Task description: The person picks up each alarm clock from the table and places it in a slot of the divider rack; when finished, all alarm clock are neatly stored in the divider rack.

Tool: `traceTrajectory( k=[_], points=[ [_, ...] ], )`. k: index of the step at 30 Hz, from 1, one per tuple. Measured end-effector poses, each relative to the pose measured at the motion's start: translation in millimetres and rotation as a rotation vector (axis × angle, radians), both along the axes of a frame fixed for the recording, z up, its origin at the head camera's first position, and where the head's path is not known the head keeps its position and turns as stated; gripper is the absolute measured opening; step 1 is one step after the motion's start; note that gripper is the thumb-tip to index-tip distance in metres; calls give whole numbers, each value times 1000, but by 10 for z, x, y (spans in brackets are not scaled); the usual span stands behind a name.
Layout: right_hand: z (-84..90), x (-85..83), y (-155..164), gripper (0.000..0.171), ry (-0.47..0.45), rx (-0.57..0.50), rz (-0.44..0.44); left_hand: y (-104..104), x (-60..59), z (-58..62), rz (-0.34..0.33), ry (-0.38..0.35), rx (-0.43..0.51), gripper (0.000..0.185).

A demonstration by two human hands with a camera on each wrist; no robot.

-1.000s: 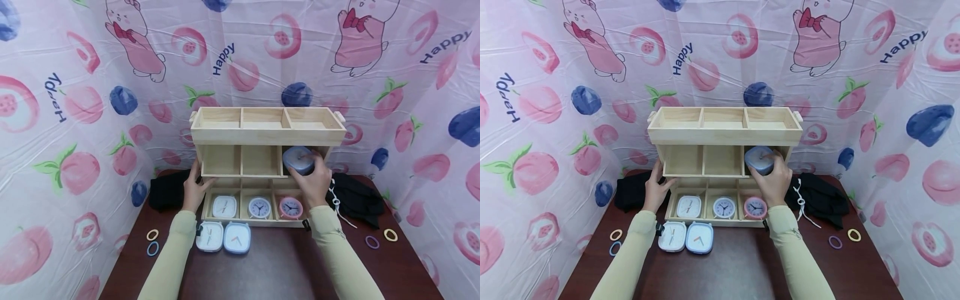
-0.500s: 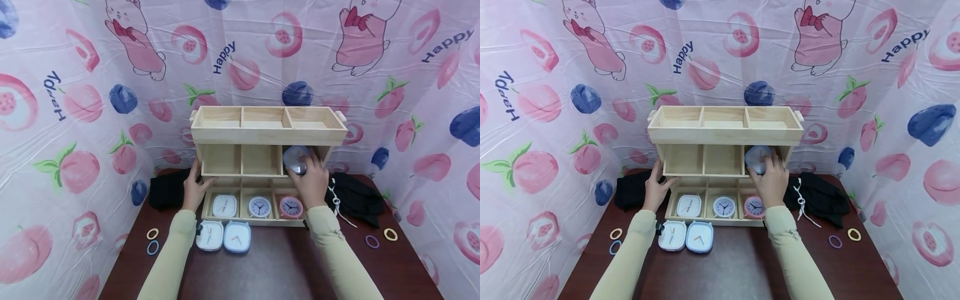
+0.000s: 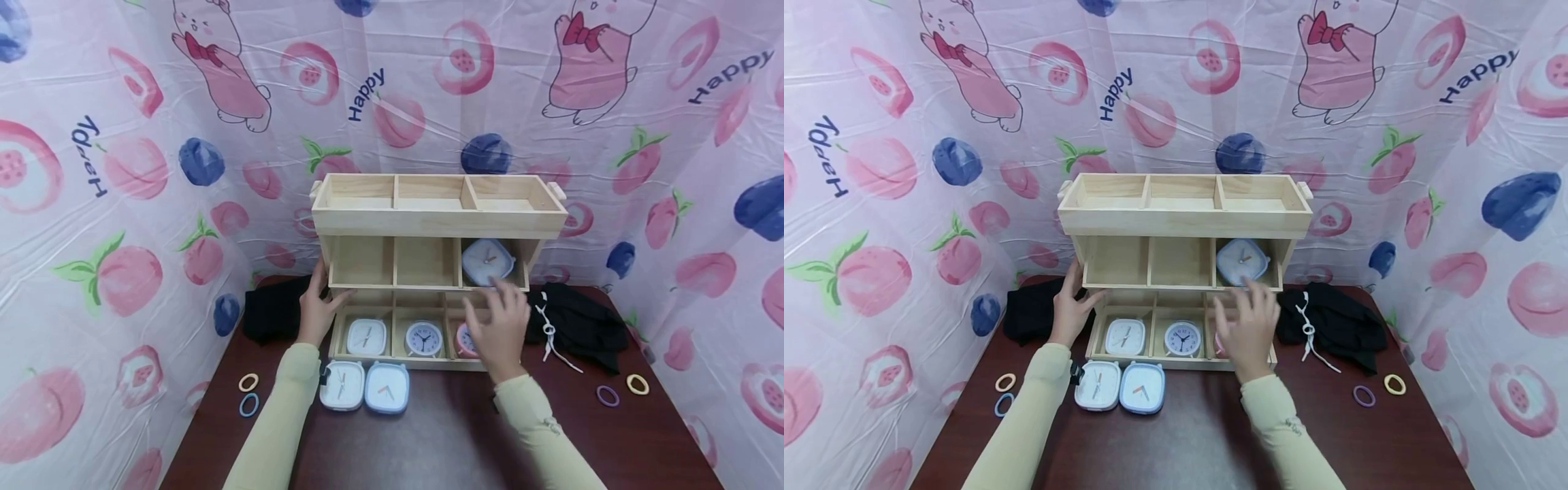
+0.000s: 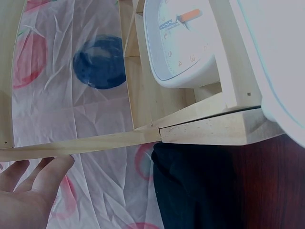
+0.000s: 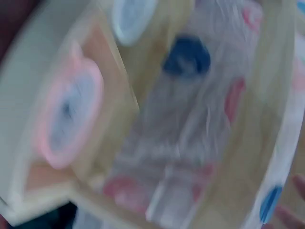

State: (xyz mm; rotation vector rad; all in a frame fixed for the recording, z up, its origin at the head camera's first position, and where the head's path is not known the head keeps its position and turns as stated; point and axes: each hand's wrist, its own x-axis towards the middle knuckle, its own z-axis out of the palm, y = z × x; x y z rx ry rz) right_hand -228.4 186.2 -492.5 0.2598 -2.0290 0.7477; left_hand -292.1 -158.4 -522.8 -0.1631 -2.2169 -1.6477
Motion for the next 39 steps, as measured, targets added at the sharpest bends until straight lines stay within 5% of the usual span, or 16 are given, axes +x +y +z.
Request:
traceTrajectory(
  k=[5,15,23,39],
  points=[
    [-372,333,-328,31,-19,84,194,0,2,13,-3,19,7,101],
    [-985,807,-774,78,-466,353,367,-1,16,16,-2,23,3,99],
    [-1082,819,-1020,105,-605,434,372,-4,16,14,-3,35,14,98],
    [-1115,791,-1055,92,-614,401,298,-5,10,9,-3,26,12,98]
  ],
)
